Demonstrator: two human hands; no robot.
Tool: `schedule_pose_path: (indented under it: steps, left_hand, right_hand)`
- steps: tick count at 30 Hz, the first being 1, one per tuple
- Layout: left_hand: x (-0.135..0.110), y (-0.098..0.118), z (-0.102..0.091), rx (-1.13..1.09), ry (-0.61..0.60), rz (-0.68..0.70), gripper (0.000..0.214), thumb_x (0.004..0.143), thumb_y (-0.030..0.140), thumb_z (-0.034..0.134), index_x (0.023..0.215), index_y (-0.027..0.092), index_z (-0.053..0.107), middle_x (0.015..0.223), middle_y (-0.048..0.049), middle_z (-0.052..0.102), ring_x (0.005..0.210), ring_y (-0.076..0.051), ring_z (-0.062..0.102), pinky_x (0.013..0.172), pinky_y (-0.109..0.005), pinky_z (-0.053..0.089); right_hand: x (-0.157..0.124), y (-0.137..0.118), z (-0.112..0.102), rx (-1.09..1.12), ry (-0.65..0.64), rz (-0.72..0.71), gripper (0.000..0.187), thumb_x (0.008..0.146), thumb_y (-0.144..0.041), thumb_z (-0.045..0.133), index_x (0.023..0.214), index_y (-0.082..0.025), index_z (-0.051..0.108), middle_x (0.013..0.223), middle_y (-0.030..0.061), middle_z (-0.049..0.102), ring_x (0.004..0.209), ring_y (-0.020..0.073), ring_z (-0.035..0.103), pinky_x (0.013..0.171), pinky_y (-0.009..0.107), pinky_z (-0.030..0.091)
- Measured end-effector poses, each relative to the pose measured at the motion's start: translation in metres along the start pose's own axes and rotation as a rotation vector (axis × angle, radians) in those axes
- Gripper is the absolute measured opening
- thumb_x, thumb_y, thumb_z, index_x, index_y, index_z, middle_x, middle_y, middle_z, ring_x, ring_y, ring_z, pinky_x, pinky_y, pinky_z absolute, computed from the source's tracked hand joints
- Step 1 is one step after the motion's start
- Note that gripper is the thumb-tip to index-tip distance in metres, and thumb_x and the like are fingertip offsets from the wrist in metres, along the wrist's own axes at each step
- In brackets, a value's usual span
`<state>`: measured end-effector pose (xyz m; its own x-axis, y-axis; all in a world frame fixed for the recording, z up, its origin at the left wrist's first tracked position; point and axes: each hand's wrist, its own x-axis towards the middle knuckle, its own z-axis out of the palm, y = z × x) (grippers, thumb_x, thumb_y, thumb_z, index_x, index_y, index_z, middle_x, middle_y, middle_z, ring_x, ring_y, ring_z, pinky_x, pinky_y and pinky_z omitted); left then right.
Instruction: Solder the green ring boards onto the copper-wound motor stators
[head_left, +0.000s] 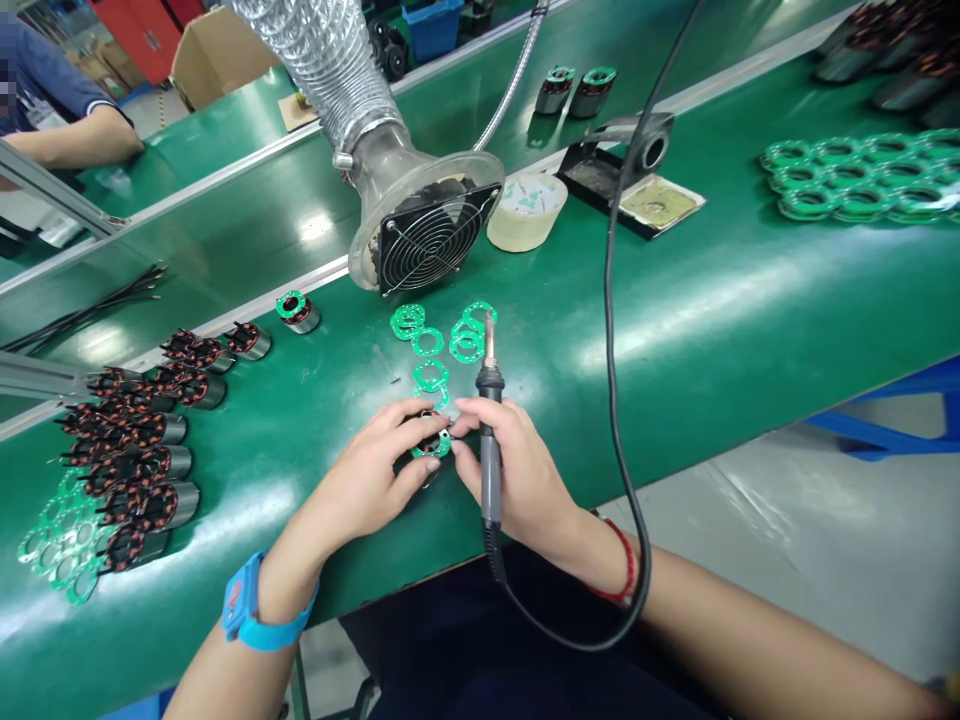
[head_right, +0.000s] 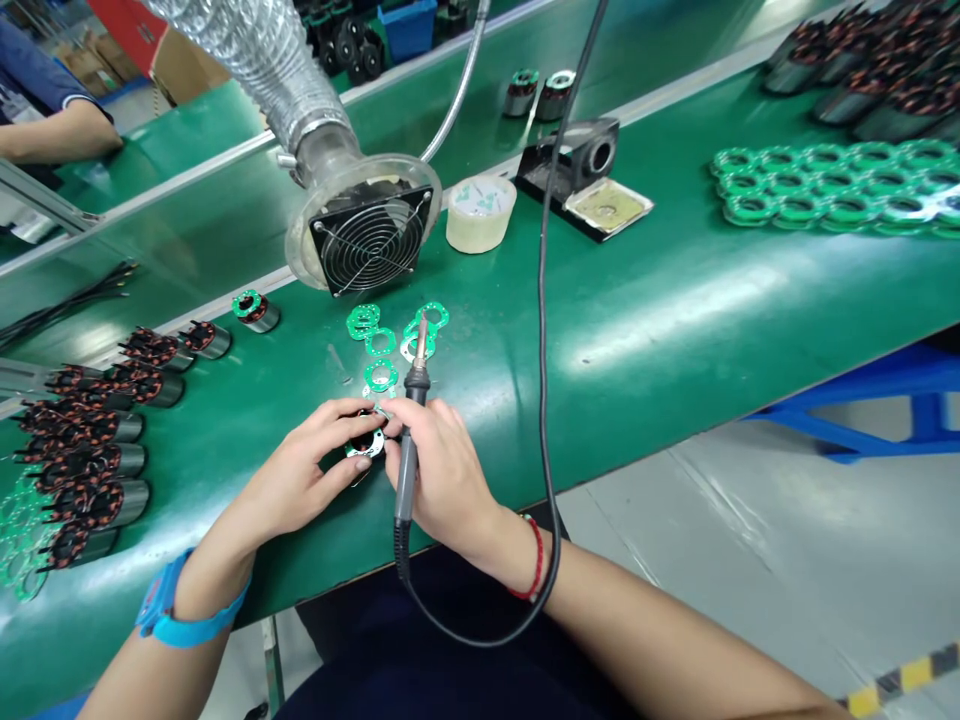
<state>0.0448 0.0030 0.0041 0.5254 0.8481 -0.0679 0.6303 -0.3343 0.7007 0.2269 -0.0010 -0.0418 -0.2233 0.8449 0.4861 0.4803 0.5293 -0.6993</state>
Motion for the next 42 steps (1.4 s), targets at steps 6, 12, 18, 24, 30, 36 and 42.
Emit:
schedule_pose_path:
  steps: [6,12,18,24,30,36,42]
  left_hand:
    - [0.002,-0.005,0.016,0.114,0.172,0.047,0.034,0.091,0.027,0.049,0.125,0.019,0.050,0.123,-0.0123,0.056,0.115,-0.023,0.052,0.099,-0.042,0.046]
    - [0.005,-0.008,0.024,0.171,0.251,0.067,0.031,0.092,0.026,0.049,0.121,0.017,0.049,0.118,-0.0128,0.058,0.111,-0.023,0.053,0.096,-0.041,0.047]
    - [0.003,-0.014,0.022,0.108,0.261,0.042,0.039,0.091,0.029,0.050,0.128,0.020,0.044,0.123,-0.0122,0.056,0.115,-0.024,0.052,0.099,-0.043,0.045]
    - [-0.007,-0.013,0.013,0.082,0.166,-0.136,0.087,0.077,0.033,0.066,0.144,0.018,0.013,0.143,-0.0186,0.033,0.133,-0.031,0.036,0.109,-0.051,0.033]
    - [-0.013,-0.010,-0.005,0.184,0.108,-0.280,0.036,0.081,0.028,0.055,0.114,0.016,0.048,0.102,-0.0102,0.061,0.100,-0.027,0.055,0.091,-0.048,0.041]
    - [-0.016,-0.016,-0.022,-0.227,0.124,-0.374,0.008,0.081,0.024,0.051,0.076,0.018,0.050,0.069,0.0025,0.052,0.065,-0.013,0.048,0.064,-0.027,0.039]
    - [-0.010,-0.015,-0.013,-0.697,0.283,-0.434,0.014,0.073,0.024,0.061,0.083,0.015,0.056,0.070,0.0032,0.053,0.065,-0.009,0.048,0.065,-0.023,0.039]
  right_hand:
    - [0.000,0.006,-0.005,0.080,-0.085,0.018,0.039,0.084,-0.013,0.055,0.120,-0.024,0.042,0.091,0.0037,0.064,0.085,0.0214,0.060,0.077,0.039,0.052]
    - [0.001,0.007,-0.001,0.090,-0.049,0.033,0.031,0.086,-0.016,0.054,0.116,-0.023,0.046,0.086,0.0031,0.065,0.080,0.0198,0.061,0.075,0.038,0.052]
    - [0.006,0.009,-0.001,0.065,-0.078,-0.032,0.036,0.085,-0.013,0.054,0.119,-0.022,0.045,0.084,0.0032,0.064,0.079,0.0203,0.060,0.074,0.039,0.053]
    - [0.028,0.006,-0.013,0.011,-0.363,-0.145,0.056,0.082,-0.015,0.057,0.133,-0.022,0.034,0.133,0.0152,0.051,0.117,0.0283,0.051,0.094,0.052,0.046]
    - [0.045,0.004,-0.003,0.028,-0.462,-0.241,0.046,0.082,-0.014,0.058,0.126,-0.020,0.041,0.110,0.0104,0.062,0.097,0.0229,0.059,0.083,0.043,0.052]
    - [0.036,-0.005,0.011,-0.127,-0.265,-0.198,0.044,0.084,-0.025,0.060,0.123,-0.020,0.042,0.102,0.0107,0.061,0.089,0.0259,0.057,0.078,0.046,0.052]
    - [0.025,-0.008,0.024,-0.162,-0.229,-0.137,0.053,0.083,-0.038,0.063,0.127,-0.017,0.041,0.101,0.0135,0.061,0.087,0.0281,0.056,0.074,0.046,0.052]
